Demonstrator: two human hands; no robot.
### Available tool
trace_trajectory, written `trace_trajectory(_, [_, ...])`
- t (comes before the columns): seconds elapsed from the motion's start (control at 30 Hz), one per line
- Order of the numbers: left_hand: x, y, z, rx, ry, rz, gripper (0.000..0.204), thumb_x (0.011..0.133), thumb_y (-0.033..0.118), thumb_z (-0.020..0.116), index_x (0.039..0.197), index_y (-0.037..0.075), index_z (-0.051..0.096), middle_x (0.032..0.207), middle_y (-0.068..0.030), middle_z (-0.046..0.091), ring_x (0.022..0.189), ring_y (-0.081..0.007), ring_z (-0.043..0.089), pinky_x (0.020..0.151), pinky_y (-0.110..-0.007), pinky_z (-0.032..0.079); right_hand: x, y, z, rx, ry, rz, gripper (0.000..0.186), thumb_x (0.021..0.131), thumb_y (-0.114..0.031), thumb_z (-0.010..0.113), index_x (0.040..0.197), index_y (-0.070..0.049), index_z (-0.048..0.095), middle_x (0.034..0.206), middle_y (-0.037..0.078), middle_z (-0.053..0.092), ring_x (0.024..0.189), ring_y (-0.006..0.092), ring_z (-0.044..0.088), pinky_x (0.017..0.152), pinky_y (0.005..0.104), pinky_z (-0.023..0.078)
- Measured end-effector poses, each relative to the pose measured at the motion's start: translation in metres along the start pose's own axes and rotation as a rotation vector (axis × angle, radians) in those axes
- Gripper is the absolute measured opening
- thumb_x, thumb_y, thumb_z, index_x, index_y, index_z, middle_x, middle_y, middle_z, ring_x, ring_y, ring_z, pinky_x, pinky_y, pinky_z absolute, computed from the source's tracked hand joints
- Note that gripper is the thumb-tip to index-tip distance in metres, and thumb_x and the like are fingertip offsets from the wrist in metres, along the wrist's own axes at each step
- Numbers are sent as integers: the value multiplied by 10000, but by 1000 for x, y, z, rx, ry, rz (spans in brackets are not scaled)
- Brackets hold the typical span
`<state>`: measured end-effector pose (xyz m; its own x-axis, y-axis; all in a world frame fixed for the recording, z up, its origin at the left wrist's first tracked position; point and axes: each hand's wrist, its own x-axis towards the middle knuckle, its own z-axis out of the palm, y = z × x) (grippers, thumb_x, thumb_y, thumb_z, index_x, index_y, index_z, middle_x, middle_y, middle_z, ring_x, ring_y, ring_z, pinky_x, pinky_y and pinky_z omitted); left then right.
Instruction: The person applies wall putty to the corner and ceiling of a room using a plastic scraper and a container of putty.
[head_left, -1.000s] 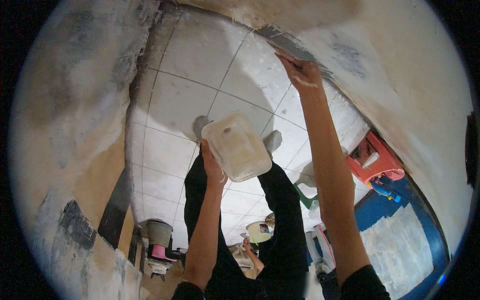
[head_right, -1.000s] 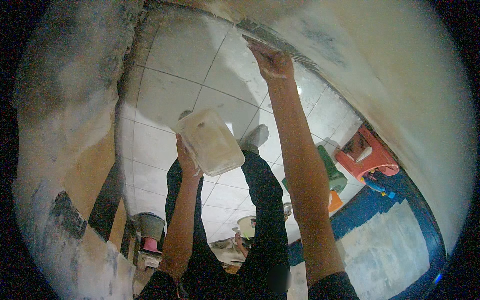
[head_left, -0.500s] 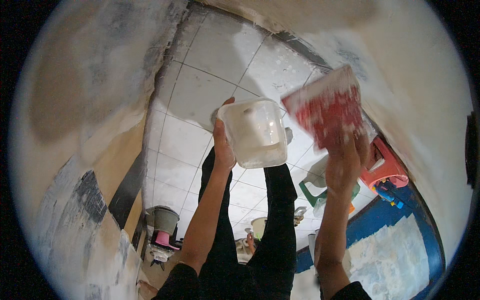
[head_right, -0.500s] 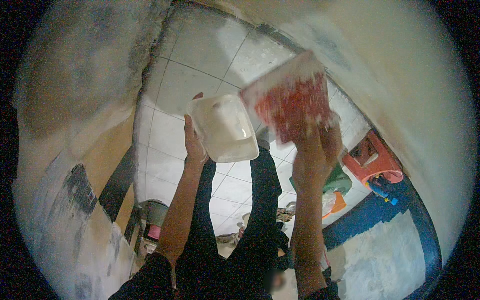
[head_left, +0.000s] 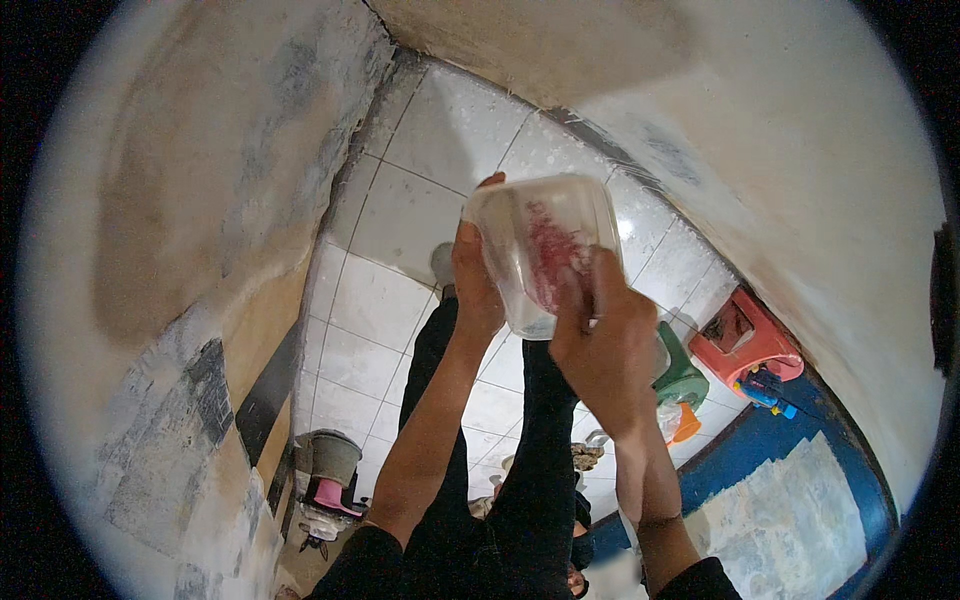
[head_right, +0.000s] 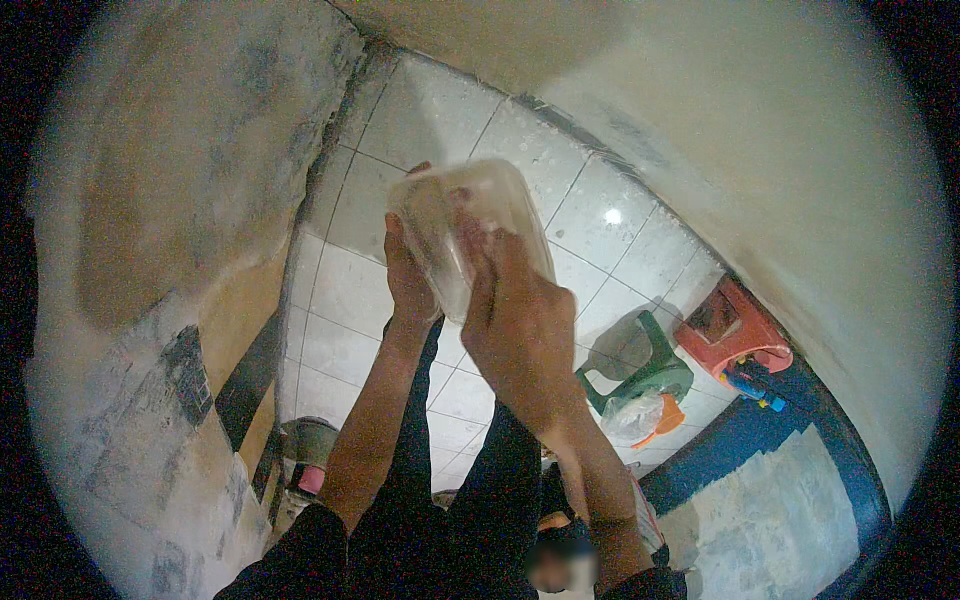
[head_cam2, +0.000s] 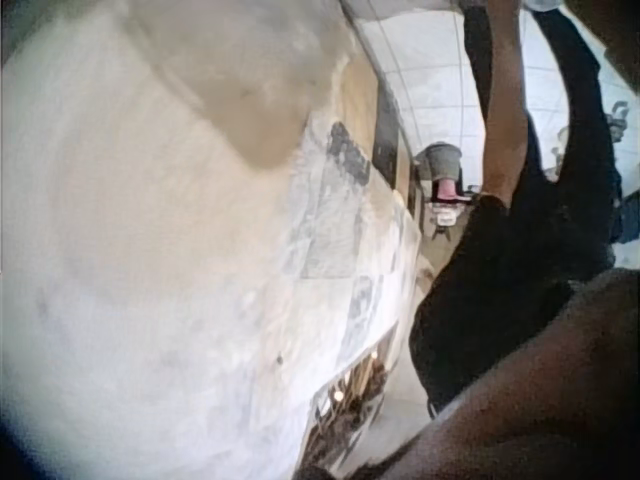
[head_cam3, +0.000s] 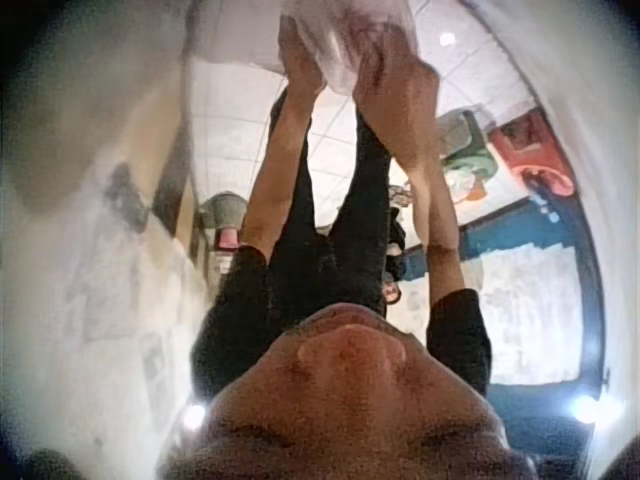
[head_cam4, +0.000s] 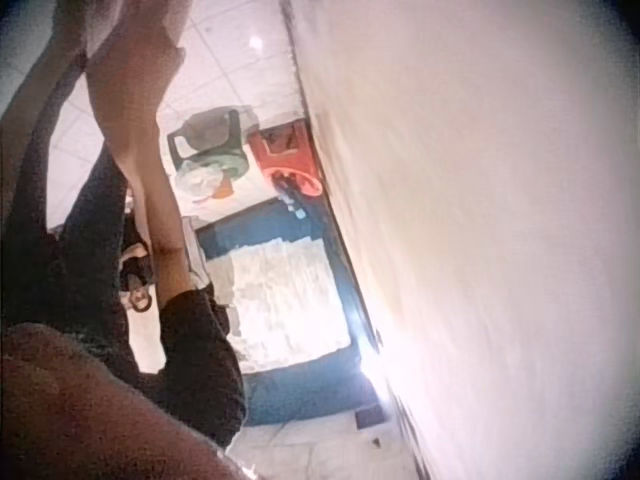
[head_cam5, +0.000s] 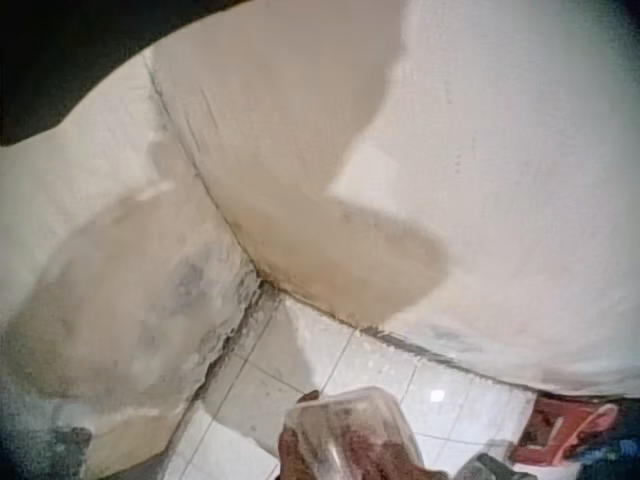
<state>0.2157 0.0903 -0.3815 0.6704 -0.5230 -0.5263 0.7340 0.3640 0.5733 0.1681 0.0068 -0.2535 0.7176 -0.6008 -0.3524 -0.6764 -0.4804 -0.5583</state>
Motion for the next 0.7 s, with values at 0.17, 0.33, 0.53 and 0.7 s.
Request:
trace_trajectory(0.17, [-5,10,2,104,-7,111,616,915,522,331,1309,49,349,1140,-121,512,1036,-188,519,887,-320,446,-11,-12,-10,-12,124,-63,268,795,-3,532,1061,16,540,759,213,627,680,350,643,584,371,496])
trace_trajectory(0.33, [-12,2,15,238,91,246,609,921,515,317,1290,33,361,1156,-136,485,1068,-201,493,900,-328,430,-12,-20,-4,-37,222,-149,423,753,54,511,1174,8,513,1028,252,596,900,364,624,733,396,512])
trace_trajectory(0.53, [-11,-3,21,119,136,210,603,916,499,357,1310,43,336,1192,-135,451,1096,-212,468,929,-342,417,-21,-22,26,-37,105,-178,448,748,20,551,1192,26,492,1061,262,578,904,385,613,746,410,514])
trace_trajectory(0.7, [-5,-11,21,210,191,180,642,898,538,353,1325,59,317,1205,-121,448,1102,-208,460,949,-347,403,-2,-24,-1,-57,181,-4,332,826,-59,537,1142,39,512,880,207,643,721,326,658,642,392,527])
